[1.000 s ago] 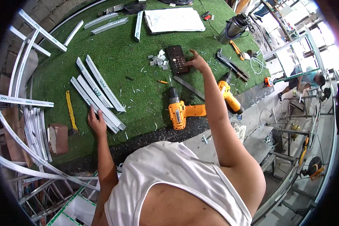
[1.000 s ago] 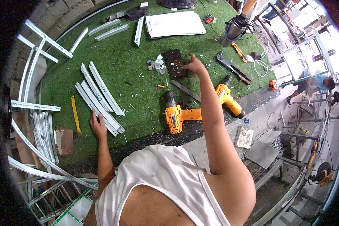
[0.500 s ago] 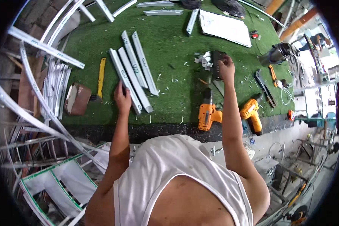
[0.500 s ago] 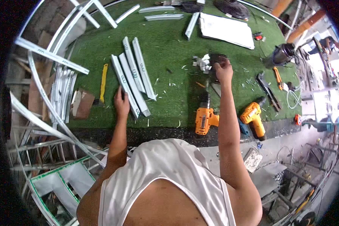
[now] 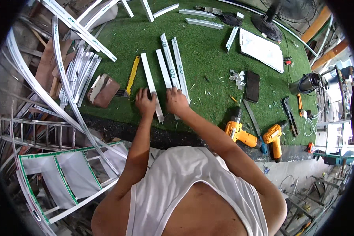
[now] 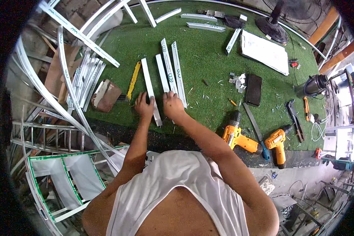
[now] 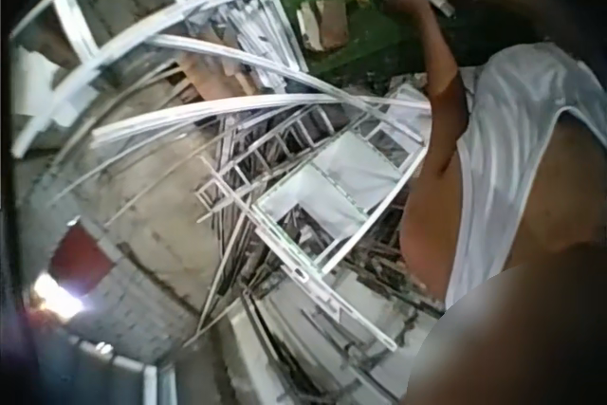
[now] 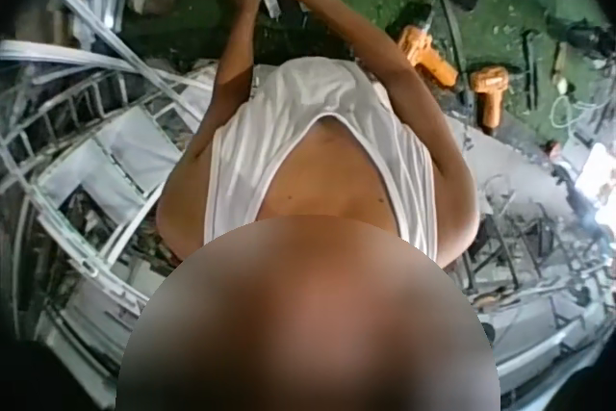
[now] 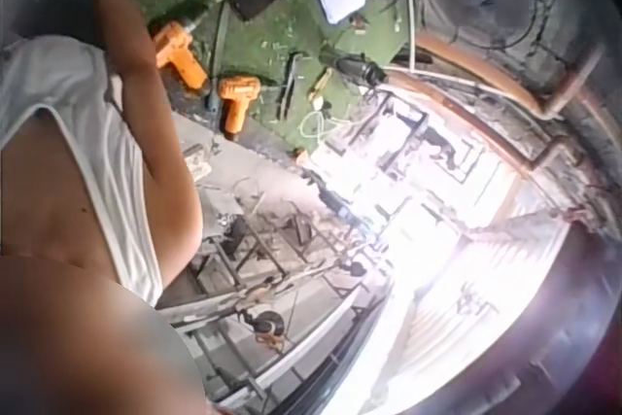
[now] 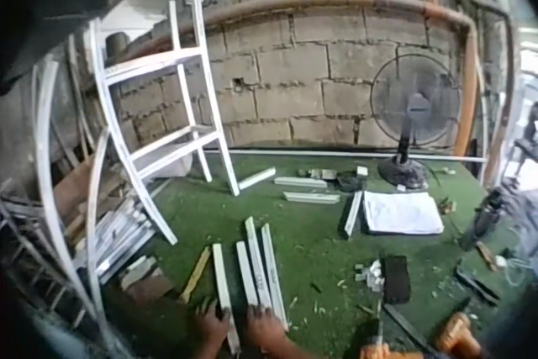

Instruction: Assembling white metal profiles using a drill, file, and riveter on a workbench.

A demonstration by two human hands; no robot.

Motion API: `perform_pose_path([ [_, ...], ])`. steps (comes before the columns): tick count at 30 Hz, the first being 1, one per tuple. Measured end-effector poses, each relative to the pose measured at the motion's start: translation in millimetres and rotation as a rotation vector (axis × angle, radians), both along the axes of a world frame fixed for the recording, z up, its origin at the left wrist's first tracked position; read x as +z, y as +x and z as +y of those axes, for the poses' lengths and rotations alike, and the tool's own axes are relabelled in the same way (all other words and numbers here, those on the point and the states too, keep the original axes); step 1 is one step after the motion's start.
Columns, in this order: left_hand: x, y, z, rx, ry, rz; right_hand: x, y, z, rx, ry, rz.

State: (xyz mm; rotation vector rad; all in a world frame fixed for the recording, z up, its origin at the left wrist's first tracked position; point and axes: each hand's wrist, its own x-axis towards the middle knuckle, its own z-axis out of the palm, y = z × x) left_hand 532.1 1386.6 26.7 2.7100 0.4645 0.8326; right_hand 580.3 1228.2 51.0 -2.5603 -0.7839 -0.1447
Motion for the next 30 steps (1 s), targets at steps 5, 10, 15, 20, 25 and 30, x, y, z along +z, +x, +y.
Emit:
perform_pose_path([
  [5, -7, -14, -15, -0.048, -0.169, 0.018, -16, -19, 2, 0.083, 0.115, -0.065],
  [10, -4, -25, -27, -0.097, -0.229, 0.097, -7, 2, -12, 0.171, 0.260, -0.094],
  [15, 13, 12, -36, -0.375, -0.093, -0.033, -20, 60, 2, -0.125, 0.165, 0.061],
  [20, -26, 24, -9, -0.405, 0.102, 0.244, -8, 48, 8, 0.017, 0.131, 0.132],
  [25, -32, 40, -19, -0.396, 0.070, 0.185, -10, 37, -8, -0.117, 0.007, -0.113],
  [30, -32, 30, -24, -0.395, -0.062, 0.149, -14, 26, -20, -0.030, 0.013, -0.071],
])
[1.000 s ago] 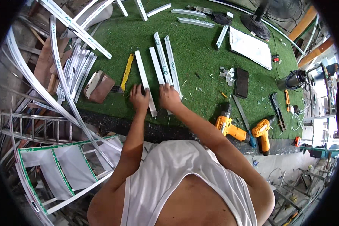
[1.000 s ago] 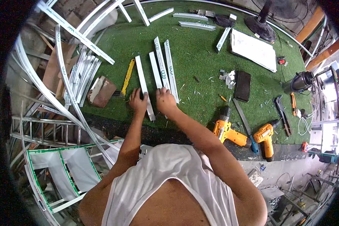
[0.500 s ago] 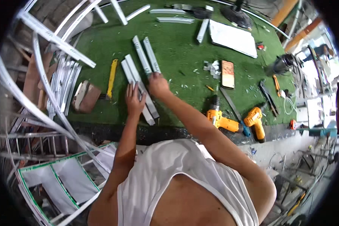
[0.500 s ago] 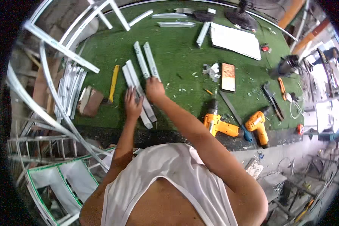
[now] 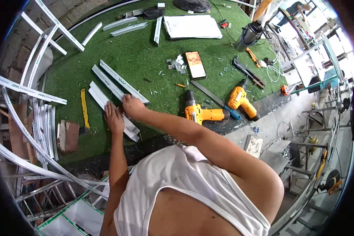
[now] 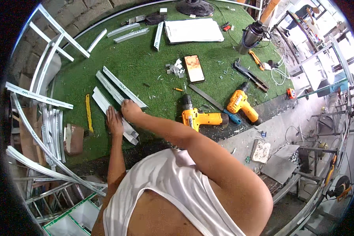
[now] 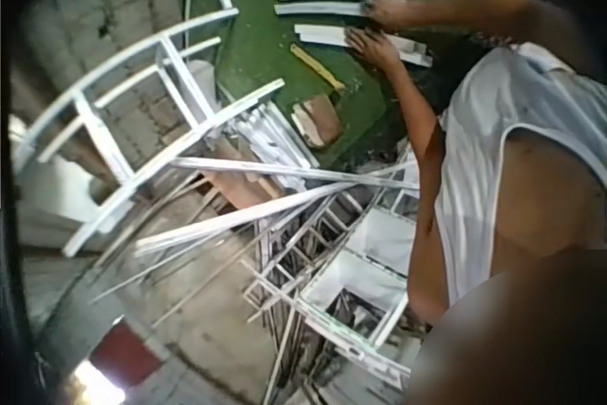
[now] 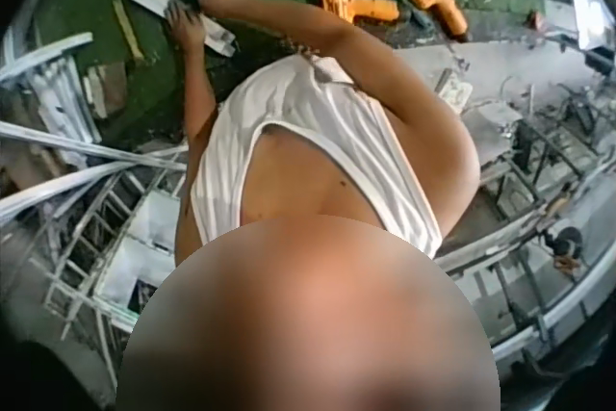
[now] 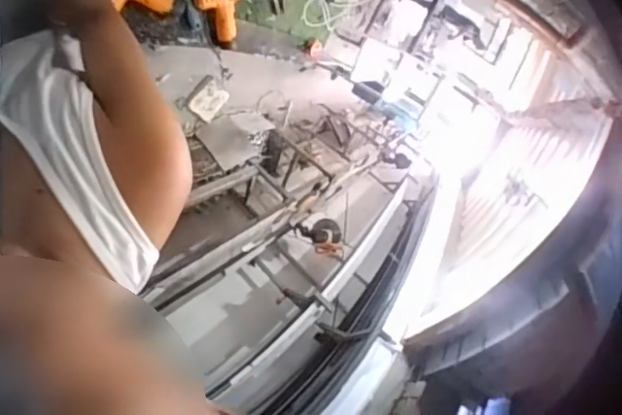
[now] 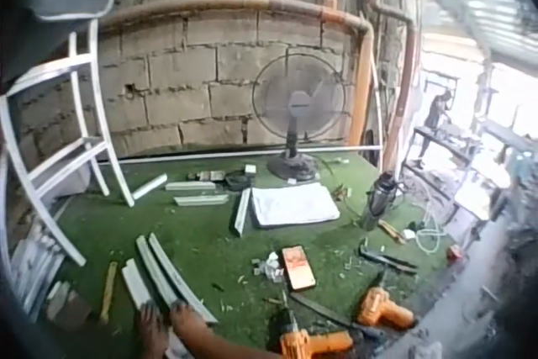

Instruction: Assembling white metal profiles using a drill, file, and riveter on a workbench.

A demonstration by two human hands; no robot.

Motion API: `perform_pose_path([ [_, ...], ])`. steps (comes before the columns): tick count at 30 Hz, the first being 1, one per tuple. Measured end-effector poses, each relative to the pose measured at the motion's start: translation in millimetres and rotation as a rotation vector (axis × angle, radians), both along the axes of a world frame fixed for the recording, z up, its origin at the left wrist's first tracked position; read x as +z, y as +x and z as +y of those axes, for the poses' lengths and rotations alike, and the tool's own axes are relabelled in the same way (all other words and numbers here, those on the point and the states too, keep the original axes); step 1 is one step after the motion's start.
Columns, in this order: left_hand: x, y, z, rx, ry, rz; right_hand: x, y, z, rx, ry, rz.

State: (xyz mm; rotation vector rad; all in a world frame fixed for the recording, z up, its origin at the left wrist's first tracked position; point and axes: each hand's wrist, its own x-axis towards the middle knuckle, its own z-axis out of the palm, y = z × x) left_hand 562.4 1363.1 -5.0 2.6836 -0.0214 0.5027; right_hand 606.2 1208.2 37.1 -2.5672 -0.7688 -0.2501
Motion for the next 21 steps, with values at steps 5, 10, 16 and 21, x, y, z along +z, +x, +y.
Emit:
perform_pose_path([
  [5, 25, -15, -22, 0.004, 0.070, 0.052, -25, -76, -34, 0.120, 0.026, 0.187],
  [10, 36, -21, -41, 0.173, 0.314, 0.252, 49, -53, -107, 0.021, 0.174, 0.385],
  [16, 34, -18, -48, 0.223, 0.325, 0.255, 1, 49, -293, -0.934, 0.259, 0.037],
  [21, 36, -14, -50, 0.191, 0.310, 0.234, -53, 68, -365, -0.763, 0.605, 0.446],
])
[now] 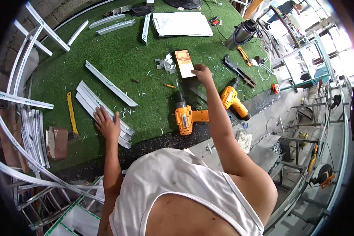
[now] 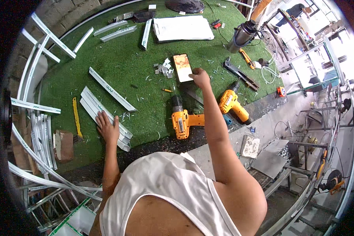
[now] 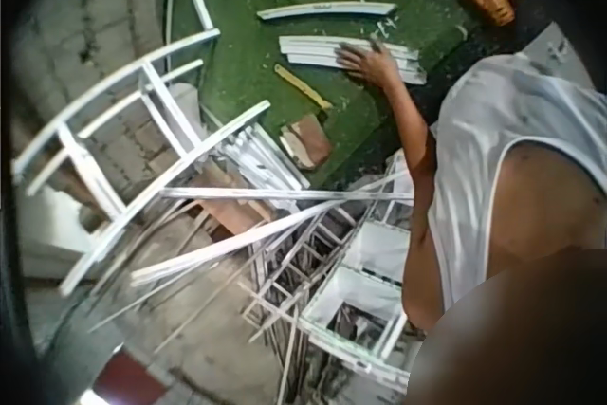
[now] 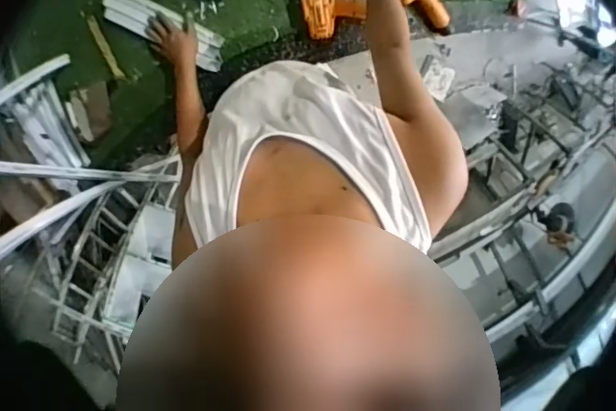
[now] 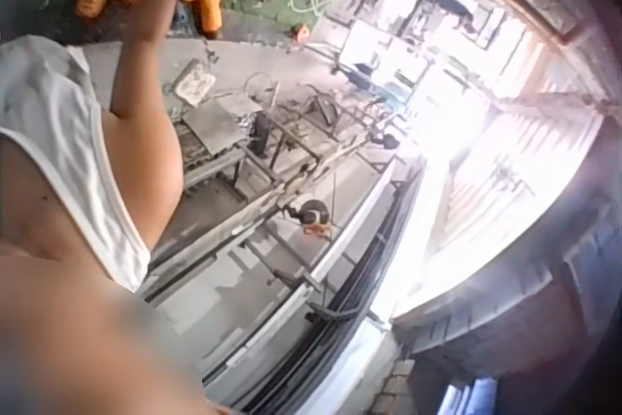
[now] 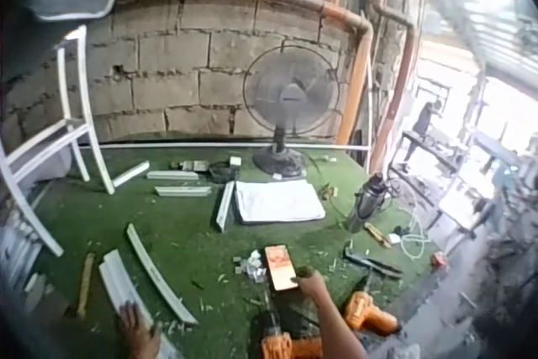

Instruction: Assembling white metal profiles using a drill, file, and riveter on a workbench.

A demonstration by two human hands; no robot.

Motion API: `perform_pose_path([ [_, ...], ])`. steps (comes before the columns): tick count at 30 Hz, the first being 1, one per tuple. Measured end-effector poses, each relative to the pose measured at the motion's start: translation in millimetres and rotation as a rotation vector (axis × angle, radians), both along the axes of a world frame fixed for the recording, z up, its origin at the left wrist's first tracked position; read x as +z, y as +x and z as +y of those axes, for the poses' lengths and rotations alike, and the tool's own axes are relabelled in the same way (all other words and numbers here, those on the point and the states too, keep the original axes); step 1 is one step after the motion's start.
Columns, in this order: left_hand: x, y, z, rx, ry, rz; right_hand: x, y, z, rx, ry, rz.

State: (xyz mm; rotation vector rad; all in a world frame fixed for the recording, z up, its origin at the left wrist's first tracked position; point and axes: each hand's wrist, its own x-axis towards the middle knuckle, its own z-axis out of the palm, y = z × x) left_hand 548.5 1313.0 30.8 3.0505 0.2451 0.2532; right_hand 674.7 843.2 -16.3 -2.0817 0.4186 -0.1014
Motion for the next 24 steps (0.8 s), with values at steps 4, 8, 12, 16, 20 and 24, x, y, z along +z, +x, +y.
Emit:
perform_pose_path([
  [4, -3, -4, 2, 0.023, -0.007, 0.013, 5, 1, 17, -0.042, -0.124, 0.052],
  [8, -2, -2, 4, 0.018, -0.009, 0.011, 20, 2, 26, -0.056, -0.174, 0.100],
  [12, -1, -2, 2, 0.017, -0.012, 0.014, 31, 1, 29, -0.054, -0.214, 0.139],
  [16, 1, -2, 1, 0.032, -0.011, 0.031, 36, 0, 34, -0.066, -0.297, 0.152],
  [20, -1, -3, 2, 0.024, -0.006, 0.015, 37, -1, 37, -0.040, -0.334, 0.122],
  [24, -3, -4, 3, 0.022, -0.006, 0.015, 19, 0, 17, 0.030, -0.118, 0.062],
])
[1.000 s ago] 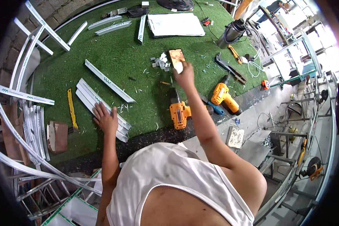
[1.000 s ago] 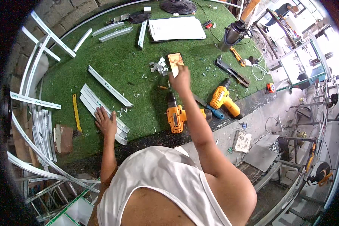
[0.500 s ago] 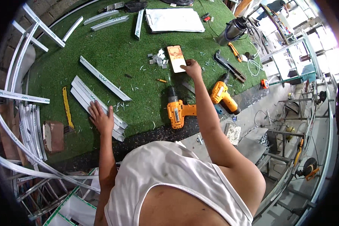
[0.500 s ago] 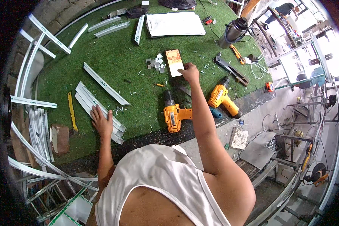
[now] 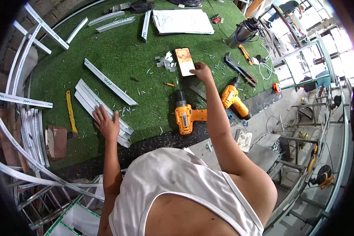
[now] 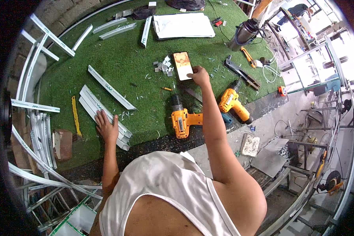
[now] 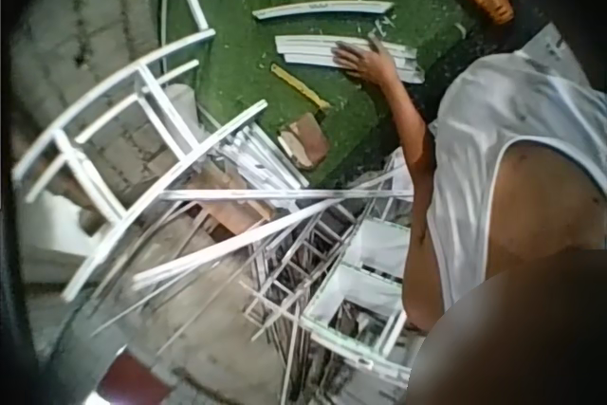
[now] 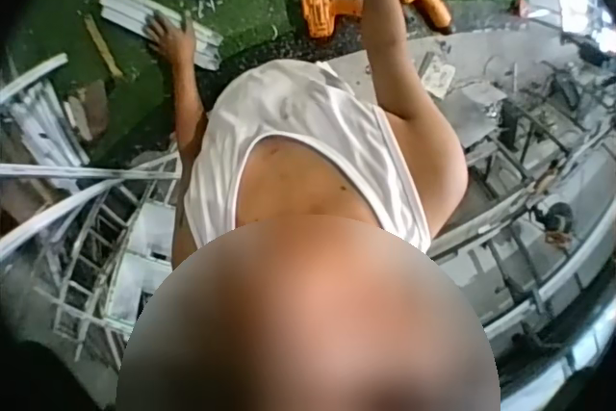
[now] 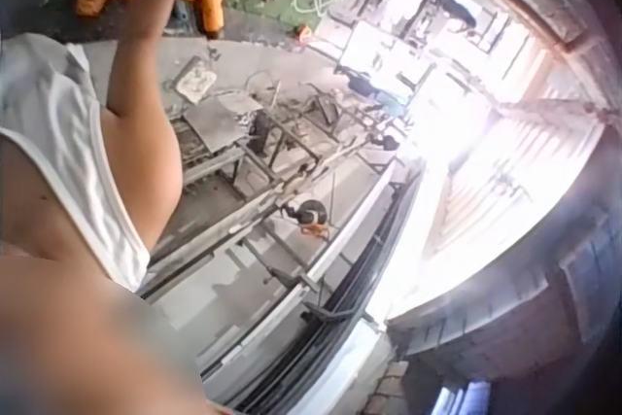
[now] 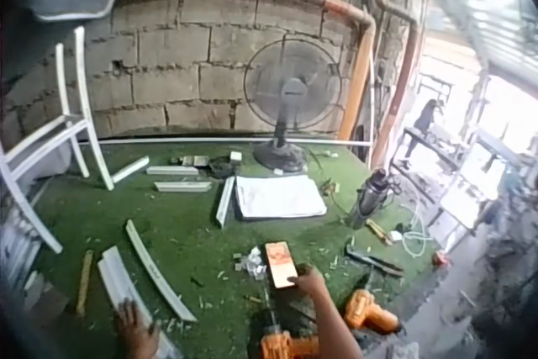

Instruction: Assembling white metal profiles using a drill, file, and riveter on a workbench.

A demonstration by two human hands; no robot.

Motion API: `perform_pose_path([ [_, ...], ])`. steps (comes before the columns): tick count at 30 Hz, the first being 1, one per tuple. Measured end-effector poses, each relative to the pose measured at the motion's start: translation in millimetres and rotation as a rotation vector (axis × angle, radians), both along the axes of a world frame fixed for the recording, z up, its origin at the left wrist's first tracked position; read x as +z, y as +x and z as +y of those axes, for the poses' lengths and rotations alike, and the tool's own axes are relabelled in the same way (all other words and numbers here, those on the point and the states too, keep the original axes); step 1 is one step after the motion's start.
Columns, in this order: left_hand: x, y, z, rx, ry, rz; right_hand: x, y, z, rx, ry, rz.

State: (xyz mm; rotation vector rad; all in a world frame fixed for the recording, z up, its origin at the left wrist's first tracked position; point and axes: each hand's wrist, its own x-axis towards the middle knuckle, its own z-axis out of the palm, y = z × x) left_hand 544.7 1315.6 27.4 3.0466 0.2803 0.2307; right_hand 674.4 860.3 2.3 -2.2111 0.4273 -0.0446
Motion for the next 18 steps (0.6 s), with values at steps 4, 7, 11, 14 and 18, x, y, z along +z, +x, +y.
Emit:
perform_pose_path([
  [4, 1, 2, 0, -0.004, -0.004, 0.006, -14, 8, -12, -0.012, 0.154, 0.006],
  [7, 3, 2, -1, -0.007, -0.006, 0.011, -18, 11, -16, -0.047, 0.237, 0.029],
  [11, 5, 1, -1, 0.001, 0.003, 0.013, -10, 12, -11, -0.084, 0.137, 0.061],
  [14, 3, 1, 0, -0.003, 0.009, 0.004, -10, 12, -12, -0.086, 0.127, 0.054],
  [18, 3, 1, 0, -0.007, 0.012, -0.010, -12, 13, -13, -0.087, 0.111, 0.043],
])
